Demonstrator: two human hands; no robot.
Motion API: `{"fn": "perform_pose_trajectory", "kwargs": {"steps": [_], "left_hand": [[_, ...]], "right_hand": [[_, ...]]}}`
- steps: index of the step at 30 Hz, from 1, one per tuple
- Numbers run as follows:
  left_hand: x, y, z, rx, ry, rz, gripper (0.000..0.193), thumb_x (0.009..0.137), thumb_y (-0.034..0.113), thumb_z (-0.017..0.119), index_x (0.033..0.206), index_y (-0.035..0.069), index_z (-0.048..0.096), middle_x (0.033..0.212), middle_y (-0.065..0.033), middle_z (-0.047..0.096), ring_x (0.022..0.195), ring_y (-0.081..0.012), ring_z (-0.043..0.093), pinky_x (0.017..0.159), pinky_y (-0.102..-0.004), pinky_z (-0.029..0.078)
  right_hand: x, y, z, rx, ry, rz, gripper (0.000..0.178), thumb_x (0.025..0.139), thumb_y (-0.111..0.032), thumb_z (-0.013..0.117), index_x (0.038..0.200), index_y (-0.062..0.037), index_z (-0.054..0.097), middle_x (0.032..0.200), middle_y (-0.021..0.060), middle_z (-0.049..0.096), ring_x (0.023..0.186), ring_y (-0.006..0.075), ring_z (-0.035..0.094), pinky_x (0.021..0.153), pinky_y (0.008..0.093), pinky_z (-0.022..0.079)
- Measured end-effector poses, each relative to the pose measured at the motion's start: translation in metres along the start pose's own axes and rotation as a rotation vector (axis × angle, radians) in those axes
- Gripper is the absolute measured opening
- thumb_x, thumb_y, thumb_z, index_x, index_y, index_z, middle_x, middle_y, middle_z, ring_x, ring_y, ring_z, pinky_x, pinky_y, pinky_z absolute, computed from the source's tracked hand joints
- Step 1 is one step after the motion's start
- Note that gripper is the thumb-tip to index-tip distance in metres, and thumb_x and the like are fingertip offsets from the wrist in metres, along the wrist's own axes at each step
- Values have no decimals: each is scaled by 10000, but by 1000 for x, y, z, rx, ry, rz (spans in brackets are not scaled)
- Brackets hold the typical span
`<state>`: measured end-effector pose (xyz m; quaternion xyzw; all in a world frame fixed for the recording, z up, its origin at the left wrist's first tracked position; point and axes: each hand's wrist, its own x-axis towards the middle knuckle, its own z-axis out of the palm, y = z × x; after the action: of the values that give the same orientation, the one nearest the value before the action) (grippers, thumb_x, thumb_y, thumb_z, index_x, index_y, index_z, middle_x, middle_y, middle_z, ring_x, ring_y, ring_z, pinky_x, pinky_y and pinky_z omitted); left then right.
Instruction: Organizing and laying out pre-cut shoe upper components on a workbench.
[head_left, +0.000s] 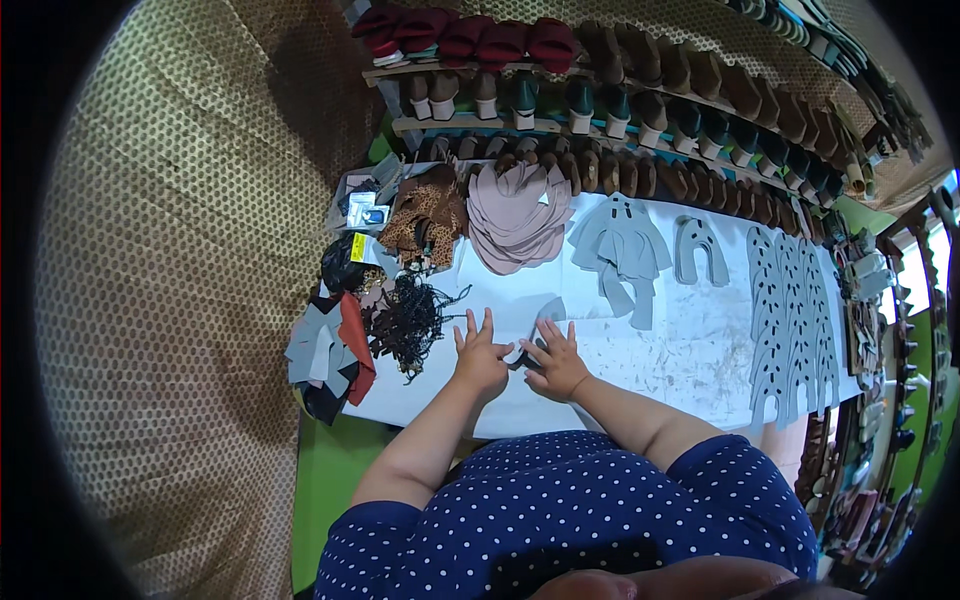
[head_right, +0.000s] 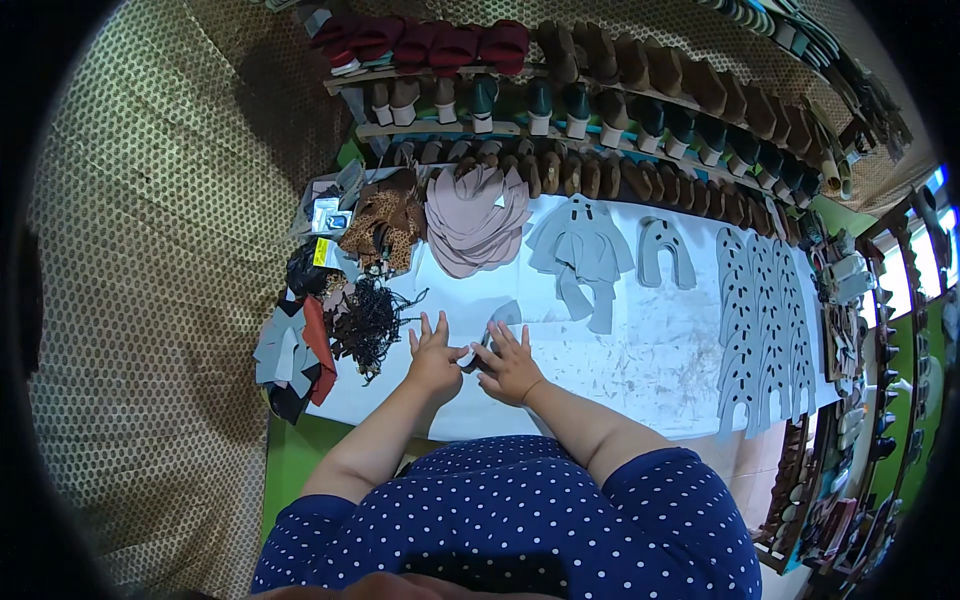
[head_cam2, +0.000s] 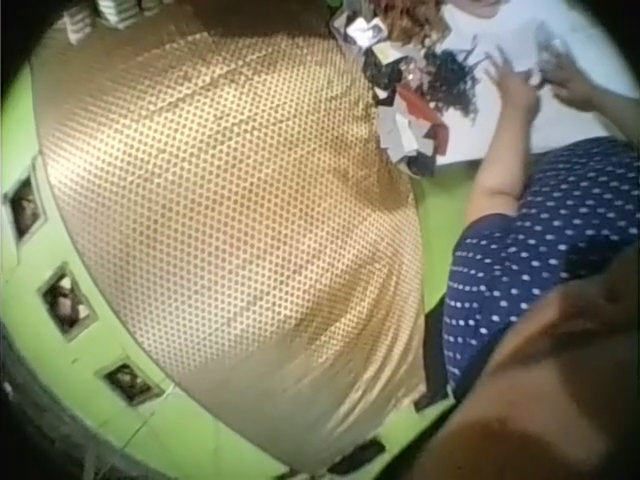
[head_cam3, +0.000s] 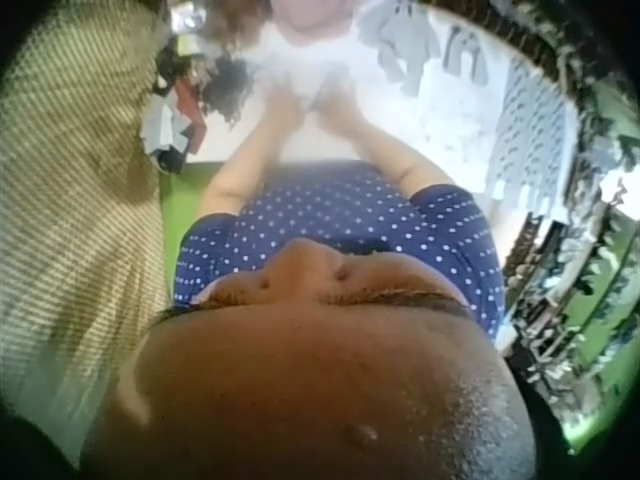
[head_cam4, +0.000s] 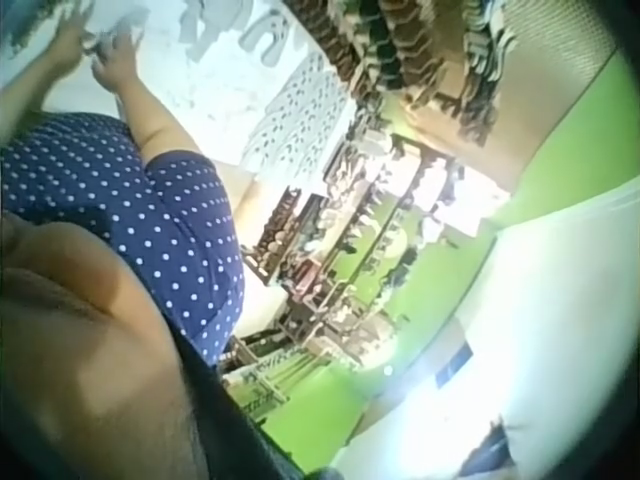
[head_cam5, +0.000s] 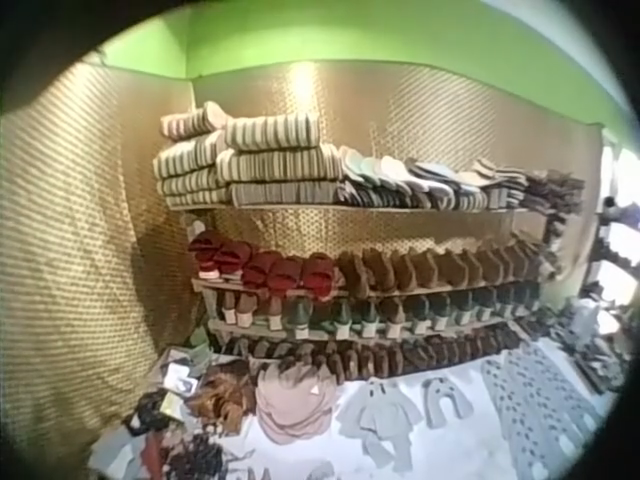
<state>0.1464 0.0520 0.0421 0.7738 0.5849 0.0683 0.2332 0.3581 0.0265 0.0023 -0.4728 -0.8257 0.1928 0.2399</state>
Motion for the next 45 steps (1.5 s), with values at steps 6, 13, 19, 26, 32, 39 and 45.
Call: {"fn": "perform_pose_trajectory", "kwargs": {"steps": [6, 13, 19, 26, 32, 39, 45], "left_hand": [[12, -16, 15, -179, 116, -54, 221, 829, 248, 690, 993, 183, 822, 1649, -273, 172, 1525, -516, -23, 1199, -621, -26], [28, -15, 11, -122, 61, -82, 200, 776, 331, 762, 902, 189, 827, 1649, -275, 169, 1518, -534, -30, 1173, -675, -12], [35, -14, 15, -76, 6, -99, 158, 772, 300, 757, 866, 189, 821, 1643, -248, 224, 1531, -498, 20, 1172, -674, -6], [39, -15, 24, -86, 93, -111, 108, 784, 257, 742, 825, 185, 810, 1630, -211, 293, 1536, -440, 126, 1176, -673, 43], [43, -21, 28, -92, 140, -100, 89, 783, 239, 736, 801, 182, 803, 1624, -215, 303, 1527, -448, 155, 1180, -667, 81], [34, -22, 24, -176, 187, -53, 291, 742, 141, 686, 1025, 177, 745, 1648, -227, 231, 1522, -495, 107, 1190, -653, 88], [2, -4, -3, -115, 101, 154, 315, 734, 130, 677, 1044, 152, 726, 1649, -225, 226, 1517, -510, 102, 1205, -621, 102]], "right_hand": [[4, 3, 3, -106, -42, -27, 383, 786, -258, 690, 1165, -199, 686, 1572, 215, 344, 1481, 453, 256, 1127, 762, 109], [5, 1, 1, -93, -56, 7, 322, 803, -238, 677, 1120, -196, 705, 1590, 178, 336, 1503, 420, 226, 1143, 752, 88], [5, 1, 0, -79, -52, 4, 325, 804, -233, 673, 1126, -197, 705, 1584, 173, 345, 1501, 420, 228, 1144, 750, 101], [5, 1, -2, -78, -61, 9, 328, 810, -234, 672, 1134, -200, 705, 1581, 165, 353, 1501, 420, 227, 1147, 745, 105], [6, 1, -2, -82, -64, 10, 332, 808, -235, 672, 1136, -200, 705, 1580, 163, 356, 1502, 416, 228, 1148, 745, 107], [5, 5, 3, -90, -33, -9, 437, 763, -242, 700, 1197, -203, 671, 1555, 203, 375, 1486, 437, 260, 1127, 756, 138], [4, 9, 7, -96, -23, 36, 754, 763, -277, 730, 1456, -154, 459, 1582, 207, 320, 1493, 419, 250, 1151, 725, 126]]}}
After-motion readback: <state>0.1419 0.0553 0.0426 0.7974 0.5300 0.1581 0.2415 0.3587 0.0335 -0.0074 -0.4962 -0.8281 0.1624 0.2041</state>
